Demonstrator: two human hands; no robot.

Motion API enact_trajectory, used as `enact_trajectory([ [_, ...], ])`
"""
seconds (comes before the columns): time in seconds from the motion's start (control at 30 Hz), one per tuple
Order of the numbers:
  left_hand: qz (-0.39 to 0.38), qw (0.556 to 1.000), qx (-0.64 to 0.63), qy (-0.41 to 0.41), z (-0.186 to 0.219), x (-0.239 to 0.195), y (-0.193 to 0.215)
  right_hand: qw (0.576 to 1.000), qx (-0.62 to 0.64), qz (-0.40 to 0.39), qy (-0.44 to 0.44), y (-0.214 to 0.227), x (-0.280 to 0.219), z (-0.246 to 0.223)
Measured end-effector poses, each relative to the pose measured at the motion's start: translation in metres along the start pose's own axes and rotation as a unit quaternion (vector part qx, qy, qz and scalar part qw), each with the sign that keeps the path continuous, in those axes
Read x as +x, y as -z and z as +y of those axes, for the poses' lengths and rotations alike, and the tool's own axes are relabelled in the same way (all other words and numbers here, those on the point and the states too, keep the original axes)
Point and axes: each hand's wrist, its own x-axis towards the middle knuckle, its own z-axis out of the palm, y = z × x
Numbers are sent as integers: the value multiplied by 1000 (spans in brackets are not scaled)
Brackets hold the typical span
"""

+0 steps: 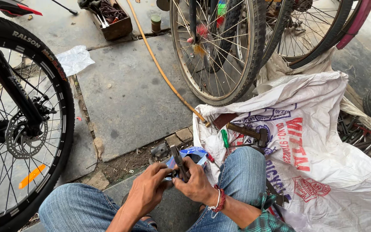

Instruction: The person sits on the ground and uses pliers to manipulate small metal bicycle parts. They repeatedly pick up a part, grip it with the pliers, and adjust it before placing it down or picking up another one from a nearby bag.

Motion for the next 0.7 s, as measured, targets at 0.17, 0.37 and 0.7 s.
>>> enact_trajectory([
  [0.17,-29,998,-9,52,-2,1,0,1000,9,-12,-15,0,1,-1],
  [0.37,50,995,49,-71,-2,-1,-7,999,37,-8,-32,3,2,1],
  [0.7,19,989,100,-104,-8,-2,-12,1000,17,6,-6,2,0,9],
])
